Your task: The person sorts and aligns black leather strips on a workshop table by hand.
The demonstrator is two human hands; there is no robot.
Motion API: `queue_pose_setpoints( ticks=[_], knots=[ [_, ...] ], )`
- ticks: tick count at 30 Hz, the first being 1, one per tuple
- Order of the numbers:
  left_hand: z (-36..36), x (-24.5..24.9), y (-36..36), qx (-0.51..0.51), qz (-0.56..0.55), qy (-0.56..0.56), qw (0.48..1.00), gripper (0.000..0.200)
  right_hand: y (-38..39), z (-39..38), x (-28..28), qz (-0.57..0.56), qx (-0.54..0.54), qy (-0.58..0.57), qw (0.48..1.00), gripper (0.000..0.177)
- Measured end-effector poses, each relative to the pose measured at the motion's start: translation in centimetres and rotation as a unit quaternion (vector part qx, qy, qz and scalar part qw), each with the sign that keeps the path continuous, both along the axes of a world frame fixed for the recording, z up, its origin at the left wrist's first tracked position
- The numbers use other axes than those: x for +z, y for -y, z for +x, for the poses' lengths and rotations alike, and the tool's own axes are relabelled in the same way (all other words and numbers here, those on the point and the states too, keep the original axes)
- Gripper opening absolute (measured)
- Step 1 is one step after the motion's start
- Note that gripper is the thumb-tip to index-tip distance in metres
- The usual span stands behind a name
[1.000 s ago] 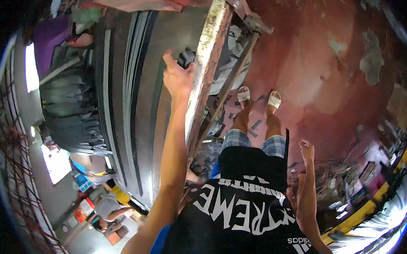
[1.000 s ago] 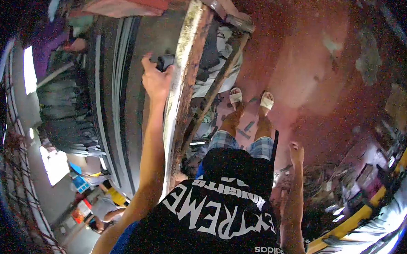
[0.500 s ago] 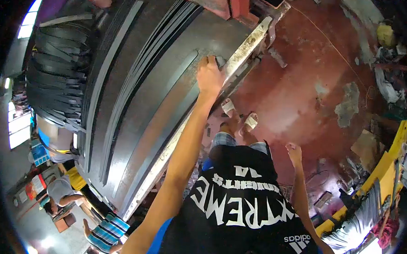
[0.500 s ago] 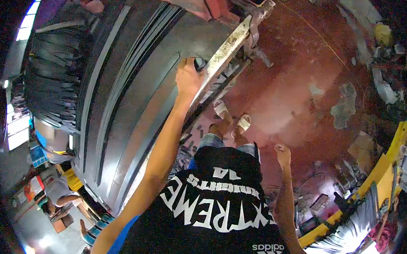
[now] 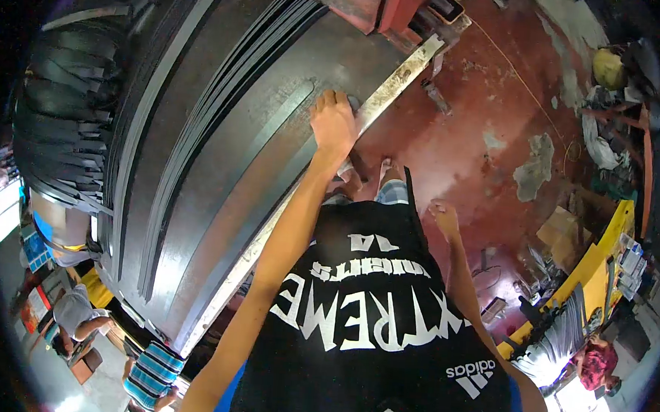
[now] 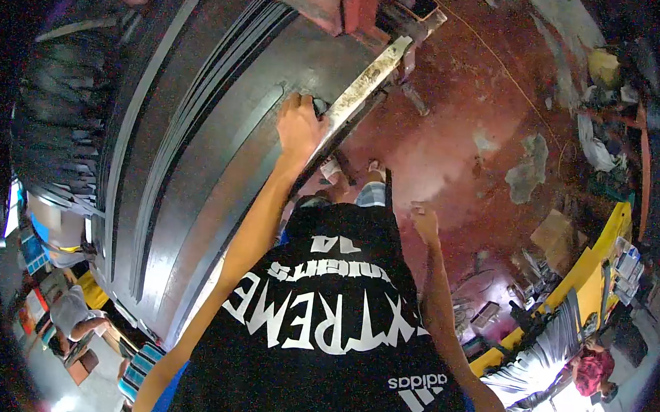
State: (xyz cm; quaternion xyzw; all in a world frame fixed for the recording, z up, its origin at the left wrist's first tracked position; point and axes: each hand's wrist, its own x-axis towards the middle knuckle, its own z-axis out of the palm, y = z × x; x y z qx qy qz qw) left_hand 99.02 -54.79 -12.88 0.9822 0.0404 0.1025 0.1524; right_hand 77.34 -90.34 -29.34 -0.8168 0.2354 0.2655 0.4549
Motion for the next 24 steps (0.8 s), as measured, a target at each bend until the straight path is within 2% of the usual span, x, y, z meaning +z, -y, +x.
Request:
queue_pose_setpoints(
  ticks=[2,4,8,10,14,16,20,24],
  knots=[
    [0.2,0.1,0.0,0.003,-0.005,0.003,1.000,0.036,0.8,0.4,-1.0,-0.003,0.026,0.037,0.999,0.025],
    [0.2,0.2,0.0,0.003,-0.009,-0.034,0.999,0.036,0.8,2.0,-0.1,-0.012,0.123,0.114,0.986,0.026],
    [0.0,0.3,0.0,0.013,-0.007,-0.056,0.998,0.038,-0.6,9.1,4.1,0.002,0.145,0.030,0.989,0.027],
    [-0.2,0.9,0.0,0.002,0.002,-0.065,0.998,0.041,-0.9,12.6,4.6,-0.047,0.173,0.114,0.977,0.027],
    [-0.3,1.2,0.0,0.000,0.014,-0.091,0.996,0.046,1.2,16.9,-4.0,-0.097,0.189,0.106,0.971,0.033],
    [-0.4,1.2,0.0,0.008,0.016,-0.073,0.997,0.046,2.9,18.6,-6.4,0.018,0.149,0.123,0.981,0.030],
    [-0.5,1.1,0.1,0.005,0.019,-0.073,0.997,0.046,4.6,20.3,-5.1,0.046,0.164,0.103,0.980,0.029],
    [-0.5,1.4,0.3,0.020,0.024,-0.098,0.995,0.048,8.3,19.4,-9.8,0.206,0.159,0.105,0.960,0.030]
  ],
)
